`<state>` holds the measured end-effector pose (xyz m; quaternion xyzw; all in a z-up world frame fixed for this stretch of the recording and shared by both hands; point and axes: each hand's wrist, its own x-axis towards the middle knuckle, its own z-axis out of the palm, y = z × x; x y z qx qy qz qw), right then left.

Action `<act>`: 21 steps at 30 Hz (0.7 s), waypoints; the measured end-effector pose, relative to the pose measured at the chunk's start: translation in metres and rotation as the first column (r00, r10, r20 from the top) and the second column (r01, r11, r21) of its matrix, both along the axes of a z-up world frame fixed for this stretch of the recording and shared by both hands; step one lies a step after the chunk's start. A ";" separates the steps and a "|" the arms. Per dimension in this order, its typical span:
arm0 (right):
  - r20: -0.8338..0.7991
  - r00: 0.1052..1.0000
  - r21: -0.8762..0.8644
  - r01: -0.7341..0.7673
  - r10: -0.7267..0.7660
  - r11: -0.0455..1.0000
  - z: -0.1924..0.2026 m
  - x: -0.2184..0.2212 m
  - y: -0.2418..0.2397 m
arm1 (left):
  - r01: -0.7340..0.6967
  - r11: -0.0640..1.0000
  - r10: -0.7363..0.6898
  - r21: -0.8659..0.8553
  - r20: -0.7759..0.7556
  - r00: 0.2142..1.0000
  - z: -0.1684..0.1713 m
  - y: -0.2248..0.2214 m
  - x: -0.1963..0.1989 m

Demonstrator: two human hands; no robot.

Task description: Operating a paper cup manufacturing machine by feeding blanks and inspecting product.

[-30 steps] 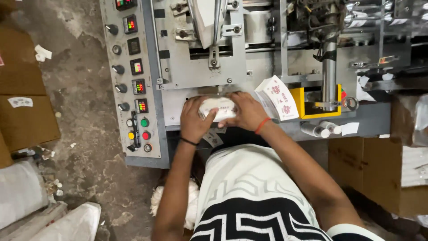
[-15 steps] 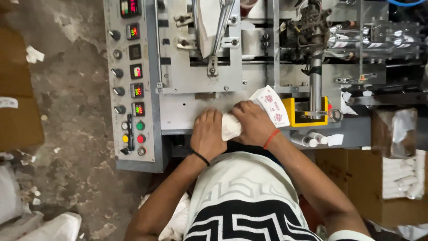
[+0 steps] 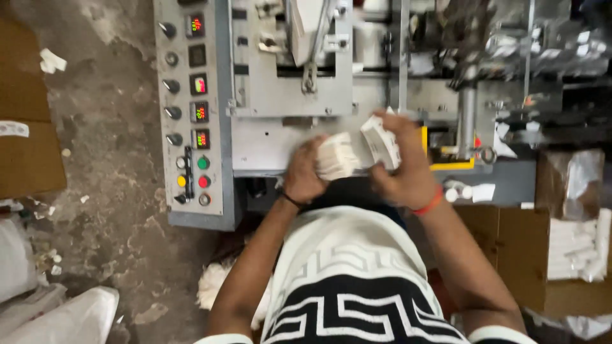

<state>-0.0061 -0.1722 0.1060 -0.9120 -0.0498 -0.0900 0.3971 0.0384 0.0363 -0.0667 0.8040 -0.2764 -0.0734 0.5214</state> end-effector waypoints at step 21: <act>0.206 0.954 -0.013 -0.218 0.216 0.976 -0.063 0.002 0.032 | -0.076 0.997 0.073 0.030 0.096 0.993 -0.011 0.010 -0.002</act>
